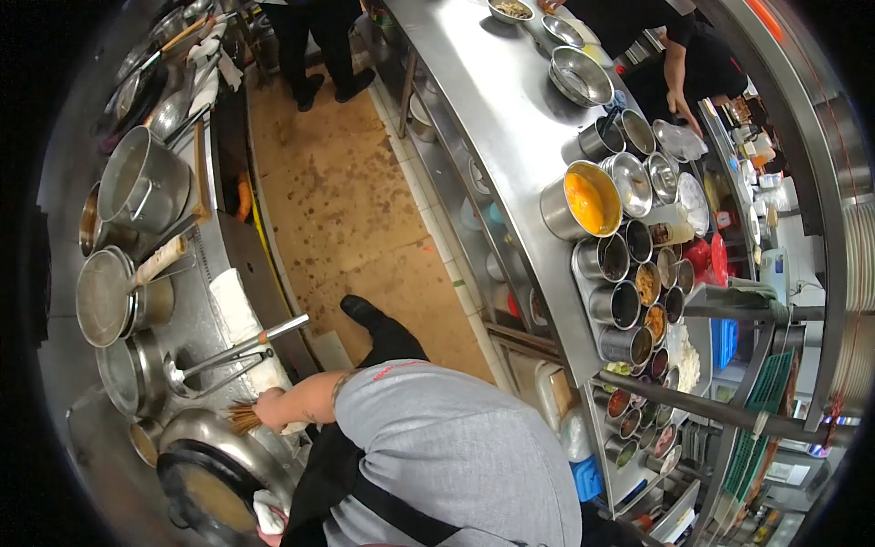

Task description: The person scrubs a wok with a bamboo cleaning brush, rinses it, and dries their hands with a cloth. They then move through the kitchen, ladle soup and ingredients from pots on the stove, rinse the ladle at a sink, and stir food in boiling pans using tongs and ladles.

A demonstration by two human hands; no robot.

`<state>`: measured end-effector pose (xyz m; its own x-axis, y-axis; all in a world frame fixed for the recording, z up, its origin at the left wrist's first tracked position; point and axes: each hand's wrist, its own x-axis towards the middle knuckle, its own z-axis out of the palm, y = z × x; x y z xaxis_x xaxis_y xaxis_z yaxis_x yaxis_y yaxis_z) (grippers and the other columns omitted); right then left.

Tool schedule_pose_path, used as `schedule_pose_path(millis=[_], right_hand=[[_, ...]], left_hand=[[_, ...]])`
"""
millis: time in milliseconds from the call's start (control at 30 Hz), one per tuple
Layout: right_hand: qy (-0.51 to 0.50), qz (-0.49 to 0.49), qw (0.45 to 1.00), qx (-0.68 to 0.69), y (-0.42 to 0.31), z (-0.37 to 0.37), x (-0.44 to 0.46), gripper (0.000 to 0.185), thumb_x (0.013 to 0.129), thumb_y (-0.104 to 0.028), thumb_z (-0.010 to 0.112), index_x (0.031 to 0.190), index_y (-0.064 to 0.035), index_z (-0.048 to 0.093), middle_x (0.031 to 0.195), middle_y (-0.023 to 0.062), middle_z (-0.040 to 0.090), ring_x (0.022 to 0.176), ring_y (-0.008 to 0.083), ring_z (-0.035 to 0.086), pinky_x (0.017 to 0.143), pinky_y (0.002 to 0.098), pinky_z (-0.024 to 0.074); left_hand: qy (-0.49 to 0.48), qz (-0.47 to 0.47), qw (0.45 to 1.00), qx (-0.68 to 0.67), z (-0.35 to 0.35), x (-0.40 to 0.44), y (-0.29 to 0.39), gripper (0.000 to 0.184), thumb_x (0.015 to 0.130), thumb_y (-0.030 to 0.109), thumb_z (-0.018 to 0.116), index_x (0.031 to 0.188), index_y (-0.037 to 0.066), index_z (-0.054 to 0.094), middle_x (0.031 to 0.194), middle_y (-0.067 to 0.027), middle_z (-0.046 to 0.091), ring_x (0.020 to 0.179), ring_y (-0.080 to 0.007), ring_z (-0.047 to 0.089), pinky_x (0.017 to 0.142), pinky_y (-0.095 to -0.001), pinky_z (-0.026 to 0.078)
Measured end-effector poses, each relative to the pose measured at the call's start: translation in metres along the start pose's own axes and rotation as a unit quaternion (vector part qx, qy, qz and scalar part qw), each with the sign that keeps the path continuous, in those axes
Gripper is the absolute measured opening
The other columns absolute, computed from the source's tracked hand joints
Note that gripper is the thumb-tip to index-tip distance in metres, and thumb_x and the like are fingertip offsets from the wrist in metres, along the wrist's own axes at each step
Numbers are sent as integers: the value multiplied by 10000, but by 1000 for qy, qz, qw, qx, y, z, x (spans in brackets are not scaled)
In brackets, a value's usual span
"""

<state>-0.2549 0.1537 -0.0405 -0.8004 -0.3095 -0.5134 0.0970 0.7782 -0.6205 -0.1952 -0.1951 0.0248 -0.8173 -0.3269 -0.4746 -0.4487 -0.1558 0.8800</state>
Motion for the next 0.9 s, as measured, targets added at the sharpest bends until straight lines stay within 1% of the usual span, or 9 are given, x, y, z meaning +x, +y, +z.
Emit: schedule_pose_path(millis=[100,167,200,333,533,767,800,900], right_hand=[[-10,-1,1000,-2,1,3,7,662,784,-268,702,1375,-65,481,1266,160,595,1134,290,610,838,417,547],[-37,-4,999,-23,0,5,16,638,794,-260,694,1367,-68,489,1263,153,601,1138,286,610,839,420,548],[-51,-5,998,-34,0,6,18,626,799,-256,689,1364,-70,493,1262,149,604,1140,284,609,840,422,548],[-53,8,998,-37,-2,10,19,644,796,-249,700,1375,-73,480,1279,145,595,1147,276,606,832,423,551],[-36,14,998,-45,-5,6,5,670,799,-263,706,1394,-77,459,1274,148,586,1143,281,605,821,433,550],[-28,27,997,-67,-6,11,9,654,810,-260,698,1390,-72,460,1244,156,586,1121,288,611,827,434,547],[-22,29,997,-71,-7,14,11,650,812,-260,697,1388,-72,461,1239,158,586,1118,289,612,829,432,547],[14,34,998,-52,-11,13,-3,646,814,-254,691,1385,-59,459,1241,161,582,1117,292,611,837,426,545]], left_hand=[[-53,66,993,82,5,-11,5,391,859,73,553,1219,-67,612,1108,-204,676,1062,-314,644,950,-420,529],[-87,114,982,126,11,-20,9,397,852,70,558,1221,-67,612,1102,-206,678,1057,-314,646,948,-417,529],[-102,137,975,142,13,-25,10,400,849,69,560,1222,-67,613,1100,-207,680,1054,-314,648,947,-415,529],[-150,207,950,181,20,-42,16,412,836,63,570,1225,-68,614,1088,-211,684,1044,-314,653,944,-407,528],[-199,271,920,200,22,-53,22,432,817,54,583,1230,-68,615,1071,-216,691,1029,-314,661,939,-395,527],[-250,307,896,200,12,-51,24,456,795,44,600,1236,-69,616,1050,-222,699,1011,-314,671,933,-381,526],[-263,316,893,182,14,-52,25,418,797,33,591,1198,-77,641,992,-210,718,957,-310,689,904,-372,542],[-220,345,891,196,25,-86,17,604,863,146,562,1434,-12,446,1366,-278,530,1289,-359,514,1082,-448,412]])
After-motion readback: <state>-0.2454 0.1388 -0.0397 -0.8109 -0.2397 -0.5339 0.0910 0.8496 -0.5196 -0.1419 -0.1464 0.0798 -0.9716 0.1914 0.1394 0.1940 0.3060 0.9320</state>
